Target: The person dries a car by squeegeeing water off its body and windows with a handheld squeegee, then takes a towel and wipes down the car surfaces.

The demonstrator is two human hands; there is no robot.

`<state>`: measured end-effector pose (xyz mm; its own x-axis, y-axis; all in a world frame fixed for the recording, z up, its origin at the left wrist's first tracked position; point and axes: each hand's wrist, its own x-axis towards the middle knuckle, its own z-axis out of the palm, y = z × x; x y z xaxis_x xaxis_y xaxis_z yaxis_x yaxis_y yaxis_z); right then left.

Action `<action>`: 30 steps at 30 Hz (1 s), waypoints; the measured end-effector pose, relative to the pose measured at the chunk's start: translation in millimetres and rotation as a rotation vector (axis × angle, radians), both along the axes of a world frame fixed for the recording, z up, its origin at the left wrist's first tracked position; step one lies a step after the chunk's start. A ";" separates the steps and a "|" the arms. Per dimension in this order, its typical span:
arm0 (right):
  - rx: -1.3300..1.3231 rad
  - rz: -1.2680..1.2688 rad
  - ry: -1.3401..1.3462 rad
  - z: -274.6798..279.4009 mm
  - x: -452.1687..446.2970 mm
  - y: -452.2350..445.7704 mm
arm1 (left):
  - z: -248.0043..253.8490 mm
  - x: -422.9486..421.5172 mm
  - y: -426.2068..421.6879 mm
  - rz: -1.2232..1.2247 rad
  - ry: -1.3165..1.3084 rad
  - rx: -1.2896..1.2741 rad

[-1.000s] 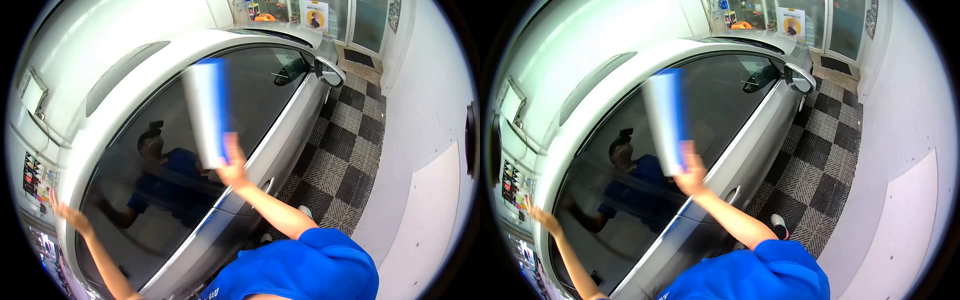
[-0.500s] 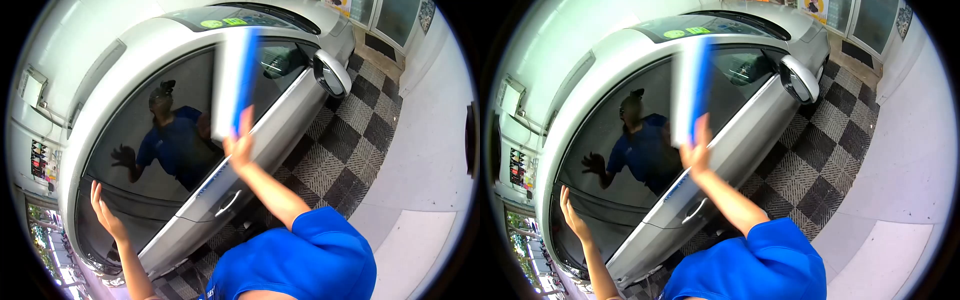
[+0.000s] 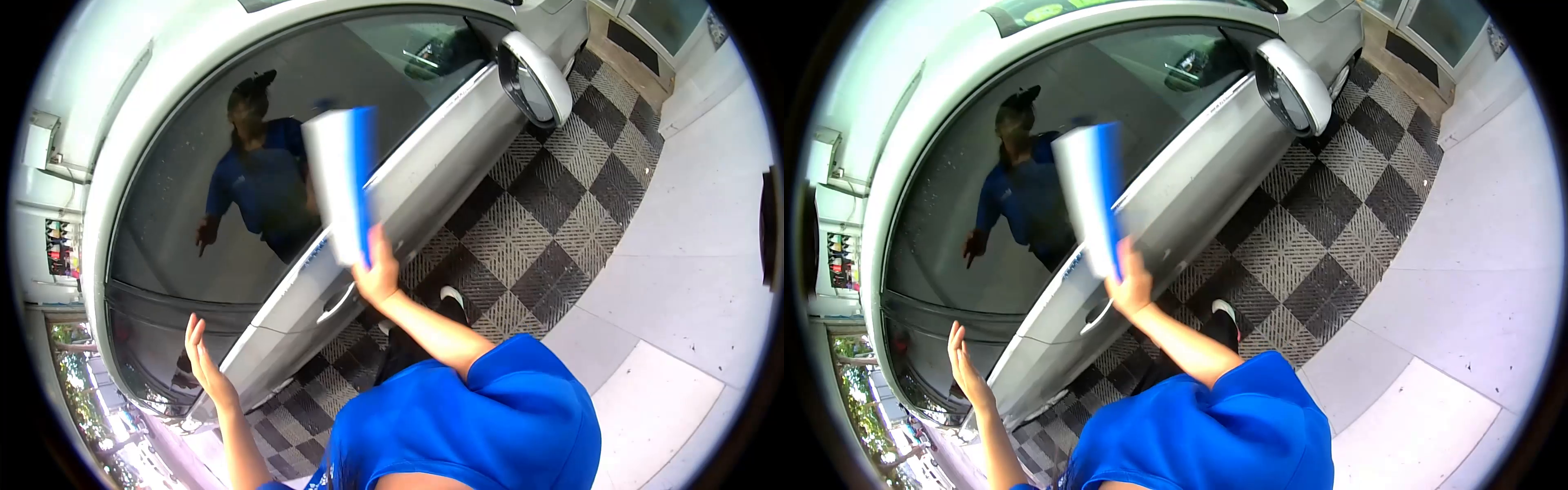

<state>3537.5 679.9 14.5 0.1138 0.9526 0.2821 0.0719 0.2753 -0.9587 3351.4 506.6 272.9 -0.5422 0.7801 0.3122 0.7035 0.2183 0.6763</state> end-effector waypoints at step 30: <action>-1.267 -0.153 0.927 -201.4 -91.2 -153.0 | -213.6 128.7 -693.8 1.640 -0.584 0.116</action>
<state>3446.3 526.9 -187.0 -0.0994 0.4700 -0.8771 -0.6962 -0.6626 -0.2761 3480.1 -187.2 59.4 -0.7312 -0.6563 -0.1859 -0.4996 0.3298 0.8010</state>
